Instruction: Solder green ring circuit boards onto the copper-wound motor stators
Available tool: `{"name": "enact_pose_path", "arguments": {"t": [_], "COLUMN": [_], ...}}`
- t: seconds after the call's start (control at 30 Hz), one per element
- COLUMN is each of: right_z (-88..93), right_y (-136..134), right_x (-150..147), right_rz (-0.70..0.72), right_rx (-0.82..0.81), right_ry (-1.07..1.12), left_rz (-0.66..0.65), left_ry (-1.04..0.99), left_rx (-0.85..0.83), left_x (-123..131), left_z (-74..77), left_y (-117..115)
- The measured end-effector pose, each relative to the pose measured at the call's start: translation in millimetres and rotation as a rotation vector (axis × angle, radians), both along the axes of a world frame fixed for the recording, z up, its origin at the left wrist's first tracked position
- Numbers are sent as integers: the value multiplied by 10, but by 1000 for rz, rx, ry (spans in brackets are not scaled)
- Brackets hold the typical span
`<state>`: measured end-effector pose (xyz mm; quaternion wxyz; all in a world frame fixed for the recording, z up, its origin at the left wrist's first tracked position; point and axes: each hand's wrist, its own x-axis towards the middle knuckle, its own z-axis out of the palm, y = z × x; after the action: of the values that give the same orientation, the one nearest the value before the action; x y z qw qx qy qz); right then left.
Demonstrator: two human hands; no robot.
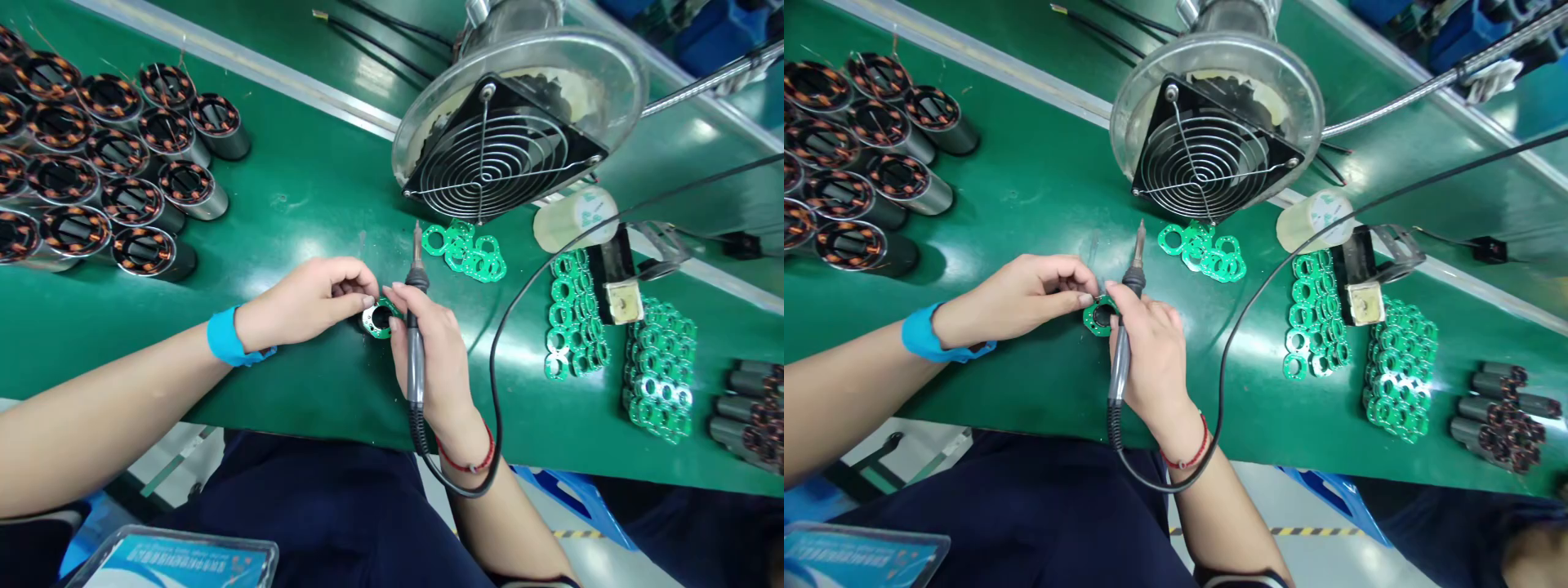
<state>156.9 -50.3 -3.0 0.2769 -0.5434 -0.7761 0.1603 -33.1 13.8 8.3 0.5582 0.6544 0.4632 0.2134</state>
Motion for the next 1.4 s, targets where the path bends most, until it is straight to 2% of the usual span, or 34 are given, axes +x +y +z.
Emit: {"name": "enact_pose_path", "arguments": {"t": [0.2, 0.4, 0.67, 0.9, 1.17, 1.27, 1.4], "right_z": [-28, 26, -15, -43, -55, -49, -27], "right_y": [-9, 5, -133, -151, -134, -94, -82], "right_x": [-24, -54, 75, 93, 105, 83, 60], "right_rz": [32, 28, -153, -55, -62, -58, 22], "right_rx": [160, 149, 244, 328, 337, 254, 167], "right_ry": [78, 80, 417, 547, 497, 408, 220], "left_rz": [10, 20, 17, 36, 54, 56, 68], "left_ry": [-40, -1, 99, 153, 145, 131, 111], "left_rx": [12, -29, 8, 31, 36, 23, 16], "left_x": [28, 40, 30, 52, 62, 56, 66], "left_z": [3, 20, 29, 35, 24, 24, 17], "left_y": [-14, -27, -21, -32, -34, -27, -15]}}
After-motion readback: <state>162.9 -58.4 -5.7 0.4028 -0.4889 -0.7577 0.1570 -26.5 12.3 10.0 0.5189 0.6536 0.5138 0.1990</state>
